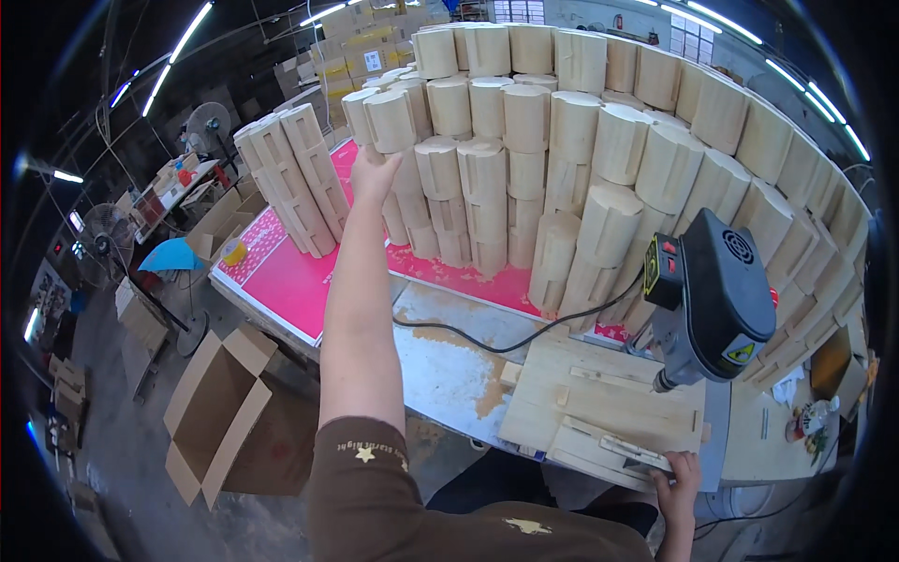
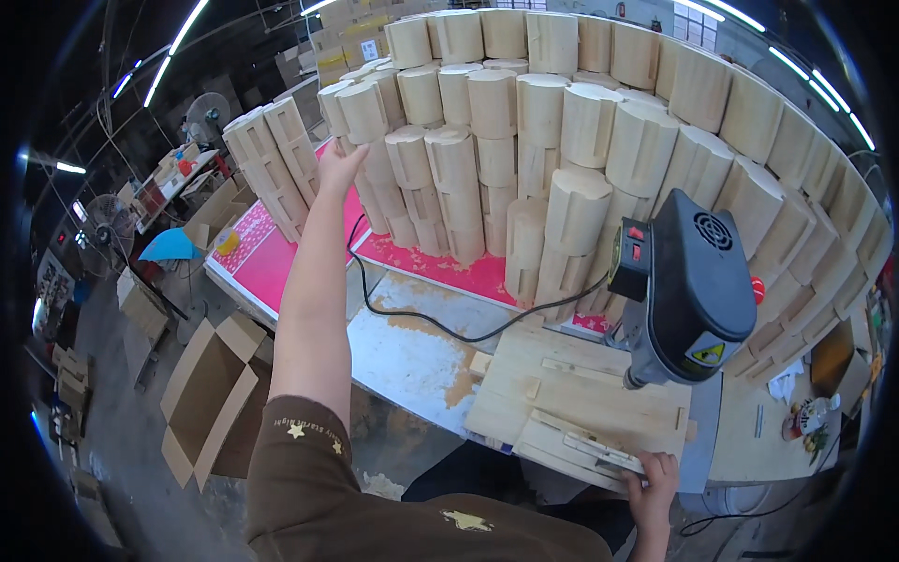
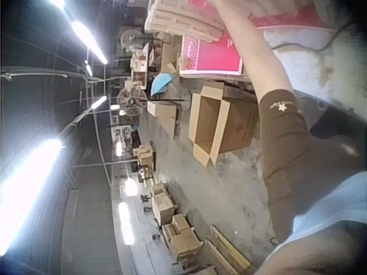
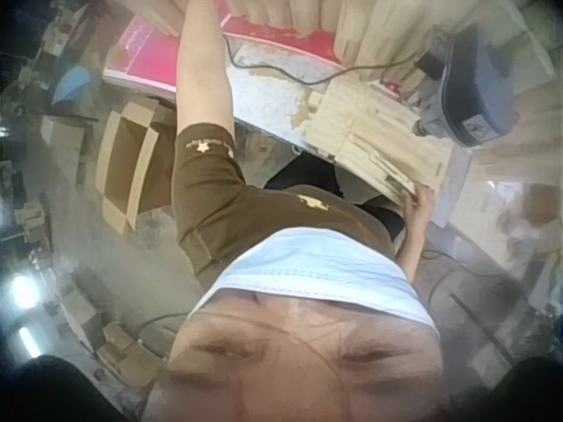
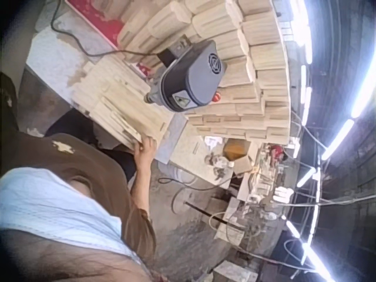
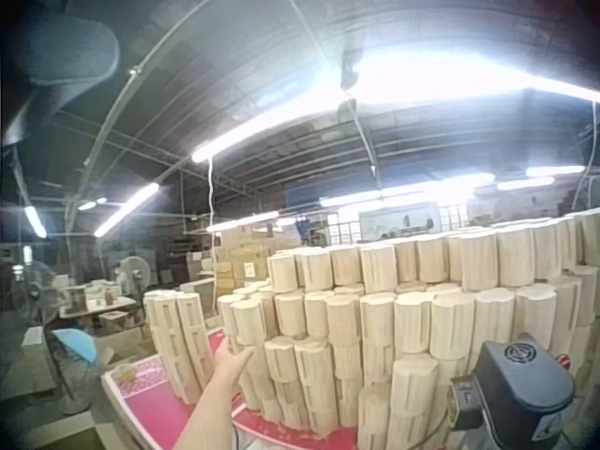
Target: Drilling vertical holes into cylindrical wooden blocks using a drill press.
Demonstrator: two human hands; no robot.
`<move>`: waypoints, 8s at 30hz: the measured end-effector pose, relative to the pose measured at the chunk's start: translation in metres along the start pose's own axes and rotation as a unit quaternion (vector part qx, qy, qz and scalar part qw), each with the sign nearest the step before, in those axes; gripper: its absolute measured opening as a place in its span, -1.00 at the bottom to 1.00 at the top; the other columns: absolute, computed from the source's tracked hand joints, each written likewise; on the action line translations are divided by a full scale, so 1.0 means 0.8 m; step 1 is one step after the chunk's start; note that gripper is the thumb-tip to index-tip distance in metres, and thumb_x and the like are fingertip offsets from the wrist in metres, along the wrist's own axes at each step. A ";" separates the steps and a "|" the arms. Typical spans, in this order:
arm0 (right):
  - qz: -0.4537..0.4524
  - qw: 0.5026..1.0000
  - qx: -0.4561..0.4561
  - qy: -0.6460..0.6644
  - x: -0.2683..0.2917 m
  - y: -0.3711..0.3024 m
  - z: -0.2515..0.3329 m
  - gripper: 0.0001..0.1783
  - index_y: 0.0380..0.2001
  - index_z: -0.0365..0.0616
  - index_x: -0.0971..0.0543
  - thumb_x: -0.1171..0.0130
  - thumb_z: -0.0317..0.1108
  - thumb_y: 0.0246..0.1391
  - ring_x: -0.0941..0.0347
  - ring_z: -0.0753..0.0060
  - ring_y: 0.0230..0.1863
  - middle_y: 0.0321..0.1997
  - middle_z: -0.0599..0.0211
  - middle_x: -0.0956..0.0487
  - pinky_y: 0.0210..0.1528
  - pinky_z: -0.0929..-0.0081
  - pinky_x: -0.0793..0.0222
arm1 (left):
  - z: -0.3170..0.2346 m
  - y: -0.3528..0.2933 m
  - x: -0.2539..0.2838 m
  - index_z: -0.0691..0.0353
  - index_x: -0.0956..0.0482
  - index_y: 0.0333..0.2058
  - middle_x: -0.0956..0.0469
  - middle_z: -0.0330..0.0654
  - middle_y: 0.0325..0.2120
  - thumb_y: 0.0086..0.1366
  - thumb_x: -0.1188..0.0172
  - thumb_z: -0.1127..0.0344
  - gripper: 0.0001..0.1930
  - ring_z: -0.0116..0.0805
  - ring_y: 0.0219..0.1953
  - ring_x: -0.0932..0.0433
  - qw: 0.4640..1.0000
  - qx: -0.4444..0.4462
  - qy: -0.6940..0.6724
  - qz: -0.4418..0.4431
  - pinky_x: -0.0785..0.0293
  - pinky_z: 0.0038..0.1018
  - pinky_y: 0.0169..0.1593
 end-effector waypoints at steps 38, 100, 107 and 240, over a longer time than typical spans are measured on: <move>0.085 0.990 0.089 0.074 -0.019 0.066 -0.054 -0.64 -0.23 -0.16 -0.59 -0.30 -0.39 -0.22 -0.41 0.04 -0.19 -0.32 0.14 -0.55 -0.08 0.23 -0.27 | -0.205 -0.528 -0.077 0.37 -0.39 0.06 -0.55 -0.18 -0.18 0.14 -0.25 0.38 -0.50 -0.52 -0.15 -0.48 0.768 0.169 -0.111 0.608 -0.42 -0.54 -0.07; 0.020 0.998 0.050 0.038 -0.028 0.109 -0.076 -0.61 -0.21 -0.18 -0.56 -0.28 -0.50 -0.24 -0.40 0.07 -0.17 -0.30 0.21 -0.55 -0.11 0.27 -0.33 | -0.228 -0.627 -0.187 0.27 -0.52 -0.12 -0.46 -0.14 -0.30 -0.26 -0.44 0.28 -0.39 -0.15 -0.19 -0.41 0.947 -0.111 -0.038 0.298 -0.29 -0.28 -0.13; -0.048 0.973 0.009 0.226 -0.007 0.121 -0.057 -0.57 -0.09 -0.16 -0.49 -0.25 -0.52 -0.12 -0.37 0.29 -0.01 -0.23 0.31 -0.55 0.02 0.37 -0.28 | -0.197 -0.615 -0.193 0.06 -0.56 -0.13 -0.44 -0.29 -0.46 -0.23 -0.42 0.22 -0.45 -0.25 -0.26 -0.40 0.933 -0.171 0.040 0.315 -0.20 -0.31 -0.14; -0.021 0.998 0.061 -0.013 0.001 0.060 -0.062 -0.62 -0.24 -0.11 -0.53 -0.30 -0.41 -0.26 -0.37 0.09 -0.16 -0.28 0.25 -0.51 -0.03 0.18 -0.23 | -0.270 -0.664 -0.163 0.34 -0.42 -0.05 -0.46 -0.06 -0.14 -0.09 -0.40 0.41 -0.42 -0.21 -0.12 -0.47 0.923 -0.105 -0.132 0.345 -0.40 -0.43 -0.02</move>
Point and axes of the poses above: each hand's wrist, its own y-axis towards the middle knuckle, its own x-axis out of the back of the hand, z = x × y, the point moved 6 cm from there along y, towards the middle knuckle
